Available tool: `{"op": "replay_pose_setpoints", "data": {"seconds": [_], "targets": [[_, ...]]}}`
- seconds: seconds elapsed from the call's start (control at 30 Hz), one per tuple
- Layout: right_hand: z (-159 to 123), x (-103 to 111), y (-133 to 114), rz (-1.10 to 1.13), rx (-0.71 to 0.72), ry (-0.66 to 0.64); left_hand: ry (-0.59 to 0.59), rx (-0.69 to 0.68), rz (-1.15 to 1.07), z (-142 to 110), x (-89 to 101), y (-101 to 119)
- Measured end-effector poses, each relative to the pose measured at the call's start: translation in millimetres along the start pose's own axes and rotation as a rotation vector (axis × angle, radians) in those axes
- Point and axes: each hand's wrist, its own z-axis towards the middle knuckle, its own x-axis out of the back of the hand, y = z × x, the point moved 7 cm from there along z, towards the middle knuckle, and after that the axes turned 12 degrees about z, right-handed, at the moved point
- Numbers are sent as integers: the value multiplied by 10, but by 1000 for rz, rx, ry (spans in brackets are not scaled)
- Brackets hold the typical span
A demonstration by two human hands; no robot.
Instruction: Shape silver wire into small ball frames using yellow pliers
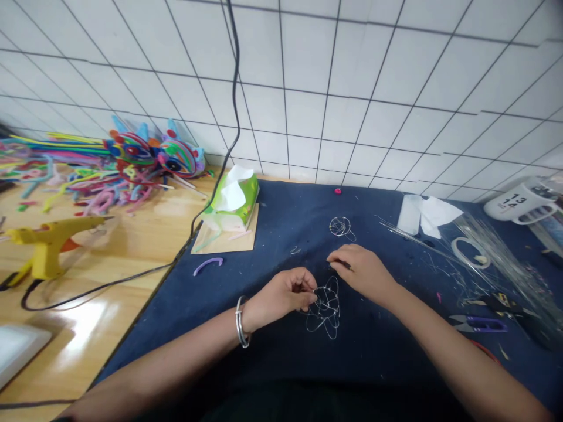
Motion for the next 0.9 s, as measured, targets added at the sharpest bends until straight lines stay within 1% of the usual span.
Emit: {"op": "replay_pose_setpoints", "data": {"seconds": [0.03,0.07,0.17,0.27,0.4,0.53,0.63,0.73,0.9], "targets": [[75,-47,-35,-90,67,-13,-9,2,-1,-3,-13,-5],[153,-97,-45,-120,101,-24,-15,6,-7,-6,-25,-10],[380,-255,-66,-183,190,-62,-48,26,-21,-10,-60,-25],[562,-383,-103,-237,277,-106,-55,40,-23,-6,-49,-26],[708,-500,-170,-299,372,-157,-50,30,-13,5,-7,-16],[767,-638,-241,-340,457,-226,-49,22,-26,11,21,-31],[785,-726,-276,-344,494,-261,-46,17,-50,13,39,-37],[789,-759,-281,-315,505,-278,-58,-2,-68,16,43,-9],[783,-694,-205,-201,434,-257,-92,-16,-109,24,16,29]]}}
